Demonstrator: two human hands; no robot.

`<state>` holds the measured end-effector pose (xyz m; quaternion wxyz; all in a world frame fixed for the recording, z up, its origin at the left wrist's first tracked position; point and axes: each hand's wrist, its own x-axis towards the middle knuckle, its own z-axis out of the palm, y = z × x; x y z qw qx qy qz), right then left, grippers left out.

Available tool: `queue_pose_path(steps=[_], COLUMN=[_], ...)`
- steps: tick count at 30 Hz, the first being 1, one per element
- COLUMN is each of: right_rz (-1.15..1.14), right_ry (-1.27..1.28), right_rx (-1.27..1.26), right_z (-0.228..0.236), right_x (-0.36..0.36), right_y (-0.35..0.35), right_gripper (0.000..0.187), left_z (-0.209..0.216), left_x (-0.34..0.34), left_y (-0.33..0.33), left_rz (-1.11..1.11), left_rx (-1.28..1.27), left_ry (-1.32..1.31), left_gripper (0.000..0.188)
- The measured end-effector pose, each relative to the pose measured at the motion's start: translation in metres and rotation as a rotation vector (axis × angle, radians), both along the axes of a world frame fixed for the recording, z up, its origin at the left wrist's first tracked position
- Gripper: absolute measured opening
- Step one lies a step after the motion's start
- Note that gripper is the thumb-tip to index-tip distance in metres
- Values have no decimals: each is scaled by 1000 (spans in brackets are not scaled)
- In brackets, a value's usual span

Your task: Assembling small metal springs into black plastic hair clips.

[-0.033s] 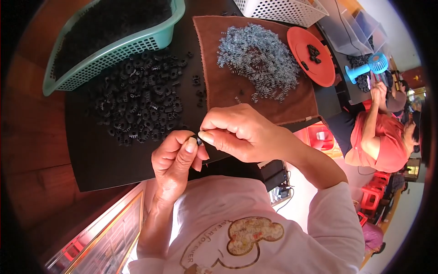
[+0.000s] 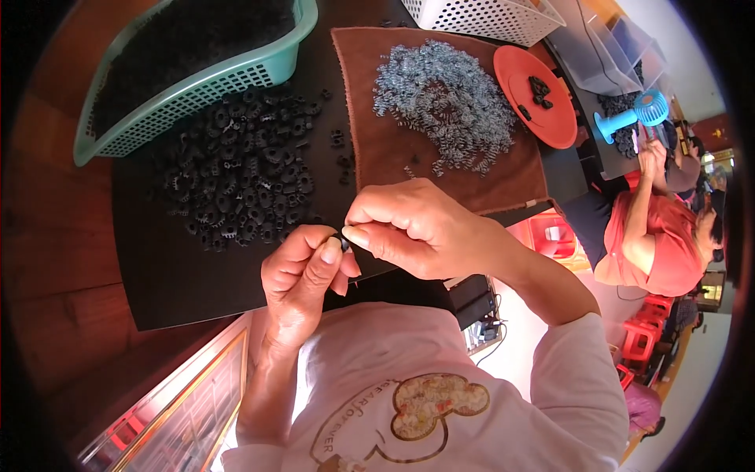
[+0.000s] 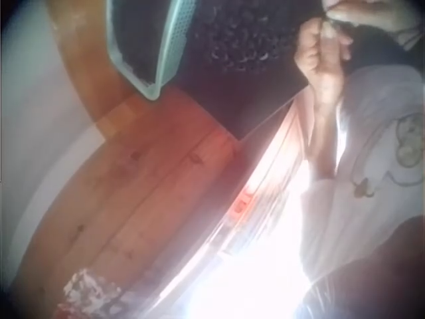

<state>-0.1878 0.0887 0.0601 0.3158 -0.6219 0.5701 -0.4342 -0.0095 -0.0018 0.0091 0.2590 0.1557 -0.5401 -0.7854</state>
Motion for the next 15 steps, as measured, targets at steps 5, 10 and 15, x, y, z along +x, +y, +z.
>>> queue_pose_path(steps=[5, 10, 15], right_rz=[25, -49, -50], right_ry=[233, 572, 715], right_rx=[-239, -278, -370], right_z=[-9, 3, 3], right_x=[-4, 7, 6], right_y=[1, 4, 0], right_gripper=[18, 46, 30], left_z=[11, 16, 18], left_x=[0, -1, -3], left_y=[-1, 1, -3], left_rz=[-73, -26, -74], left_rx=[100, 213, 140], left_ry=[-59, -40, 21], left_gripper=[19, 18, 18])
